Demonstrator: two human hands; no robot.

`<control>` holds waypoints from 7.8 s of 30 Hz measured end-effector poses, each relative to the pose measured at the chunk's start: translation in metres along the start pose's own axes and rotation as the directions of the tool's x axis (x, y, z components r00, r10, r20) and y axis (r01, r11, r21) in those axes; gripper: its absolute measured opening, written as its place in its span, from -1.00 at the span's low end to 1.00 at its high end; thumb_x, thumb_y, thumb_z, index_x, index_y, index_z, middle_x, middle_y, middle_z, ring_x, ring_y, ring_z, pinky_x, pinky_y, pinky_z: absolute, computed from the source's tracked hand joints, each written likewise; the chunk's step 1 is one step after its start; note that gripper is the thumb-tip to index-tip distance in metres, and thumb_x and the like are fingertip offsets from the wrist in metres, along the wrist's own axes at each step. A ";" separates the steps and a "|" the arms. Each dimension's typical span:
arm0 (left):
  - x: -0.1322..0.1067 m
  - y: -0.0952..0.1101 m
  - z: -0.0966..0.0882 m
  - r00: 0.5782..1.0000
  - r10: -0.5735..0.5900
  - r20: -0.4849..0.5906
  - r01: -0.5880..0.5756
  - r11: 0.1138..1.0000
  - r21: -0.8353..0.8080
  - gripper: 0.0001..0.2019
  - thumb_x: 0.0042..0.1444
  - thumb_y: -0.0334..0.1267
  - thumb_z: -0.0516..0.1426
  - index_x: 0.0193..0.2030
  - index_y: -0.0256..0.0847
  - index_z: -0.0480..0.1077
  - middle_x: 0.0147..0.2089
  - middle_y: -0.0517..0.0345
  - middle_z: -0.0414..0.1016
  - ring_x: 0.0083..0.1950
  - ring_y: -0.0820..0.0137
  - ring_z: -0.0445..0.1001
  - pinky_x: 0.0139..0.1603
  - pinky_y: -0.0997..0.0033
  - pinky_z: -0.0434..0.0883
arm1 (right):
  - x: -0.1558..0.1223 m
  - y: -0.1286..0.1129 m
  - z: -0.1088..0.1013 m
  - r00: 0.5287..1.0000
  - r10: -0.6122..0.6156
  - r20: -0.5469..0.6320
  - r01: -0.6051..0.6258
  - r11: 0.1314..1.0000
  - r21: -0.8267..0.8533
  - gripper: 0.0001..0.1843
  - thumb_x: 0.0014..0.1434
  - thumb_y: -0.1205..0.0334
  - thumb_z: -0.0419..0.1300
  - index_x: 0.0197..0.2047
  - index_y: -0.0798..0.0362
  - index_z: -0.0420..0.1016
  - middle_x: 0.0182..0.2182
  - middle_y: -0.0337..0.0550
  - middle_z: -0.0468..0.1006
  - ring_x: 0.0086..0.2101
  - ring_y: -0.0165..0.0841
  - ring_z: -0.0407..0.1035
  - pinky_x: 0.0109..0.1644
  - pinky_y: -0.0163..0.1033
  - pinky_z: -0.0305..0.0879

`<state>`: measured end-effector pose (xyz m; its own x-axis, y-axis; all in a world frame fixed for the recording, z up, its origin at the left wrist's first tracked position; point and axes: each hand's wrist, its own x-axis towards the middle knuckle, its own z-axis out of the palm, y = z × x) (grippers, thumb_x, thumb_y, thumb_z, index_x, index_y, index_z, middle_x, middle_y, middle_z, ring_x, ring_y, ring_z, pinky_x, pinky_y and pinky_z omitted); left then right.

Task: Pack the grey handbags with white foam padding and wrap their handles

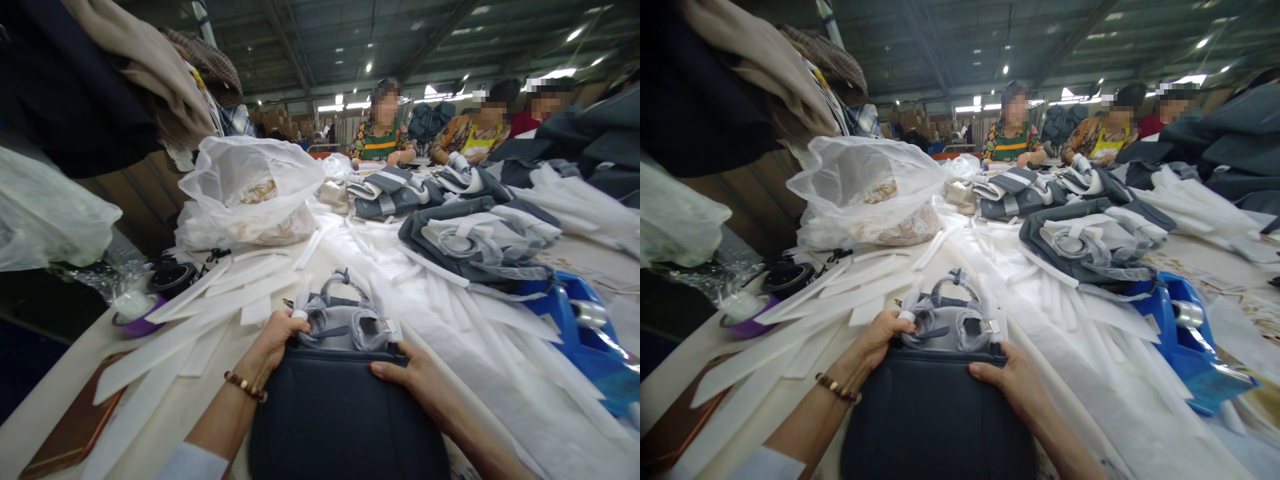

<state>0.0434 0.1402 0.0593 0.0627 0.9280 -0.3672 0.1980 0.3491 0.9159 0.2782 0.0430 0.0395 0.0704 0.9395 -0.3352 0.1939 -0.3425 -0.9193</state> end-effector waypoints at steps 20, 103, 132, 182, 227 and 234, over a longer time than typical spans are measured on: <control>0.000 -0.019 0.008 0.965 0.218 -0.146 -0.211 0.975 0.066 -0.84 -0.30 -0.27 0.12 -0.48 -0.22 0.30 -0.53 0.27 0.31 -0.44 0.42 0.25 -0.45 0.46 0.18 | -0.001 -0.034 0.072 0.500 -0.866 -0.019 0.370 0.234 -0.899 -0.65 0.33 0.23 -0.03 -0.46 0.06 0.40 -0.51 -0.13 0.43 -0.44 -0.26 0.24 -0.28 -0.16 0.03; -0.013 -0.019 0.009 0.963 0.266 -0.044 -0.201 0.815 0.543 -0.81 0.00 -0.36 0.00 -0.38 -0.08 -0.02 -0.52 0.31 0.18 -0.44 0.34 0.24 -0.40 0.42 0.05 | 0.069 -0.069 0.088 0.795 -0.442 0.416 0.530 0.169 -0.831 -0.75 0.16 0.51 0.00 -0.27 0.09 0.47 -0.32 -0.09 0.54 -0.24 -0.32 0.40 -0.22 -0.34 0.17; -0.006 -0.014 0.004 0.981 0.194 -0.011 -0.193 0.980 0.055 -0.75 -0.32 -0.22 0.04 -0.41 -0.23 0.29 -0.47 0.19 0.32 -0.42 0.38 0.26 -0.39 0.43 0.19 | -0.013 -0.005 0.077 0.511 -0.799 0.316 0.551 0.022 -0.834 -0.64 0.25 0.27 0.07 0.07 0.28 0.33 -0.13 0.09 0.48 -0.14 -0.12 0.34 0.03 0.01 0.28; 0.003 -0.032 -0.001 0.939 0.343 -0.001 -0.326 0.892 0.313 -0.69 -0.11 0.07 0.01 -0.38 -0.13 0.25 -0.51 0.27 0.34 -0.38 0.25 0.38 -0.31 0.33 0.31 | 0.039 -0.077 0.112 0.908 -0.400 0.122 0.300 0.419 -0.857 -0.69 0.10 0.56 0.06 -0.14 0.14 0.51 -0.19 0.08 0.55 -0.18 -0.12 0.49 -0.15 -0.10 0.41; -0.019 0.030 0.100 0.928 0.343 0.148 -0.299 0.443 0.845 -0.80 0.17 -0.20 0.08 -0.21 -0.33 0.37 -0.23 -0.16 0.54 -0.12 0.03 0.52 -0.15 0.16 0.37 | -0.009 0.020 0.050 0.177 -0.981 0.080 0.619 0.047 -0.784 -0.58 0.07 0.60 -0.04 -0.07 0.22 0.48 -0.18 0.00 0.60 -0.05 -0.26 0.44 0.04 -0.18 0.44; -0.006 0.016 0.093 0.916 0.367 0.160 -0.349 0.535 0.769 -0.88 0.18 -0.27 0.04 -0.31 -0.23 0.35 -0.36 0.10 0.52 -0.25 0.27 0.52 -0.23 0.35 0.34 | -0.005 0.034 0.050 0.279 -0.950 -0.140 0.417 0.251 -0.874 -0.72 0.11 0.47 0.07 -0.11 0.15 0.46 -0.19 0.05 0.53 -0.12 -0.18 0.44 -0.01 -0.02 0.41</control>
<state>0.1374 0.1278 0.0608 0.2867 0.9577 -0.0263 0.8366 -0.2368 0.4940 0.2350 0.0271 -0.0006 -0.0278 0.5874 0.8088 0.9329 0.3059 -0.1901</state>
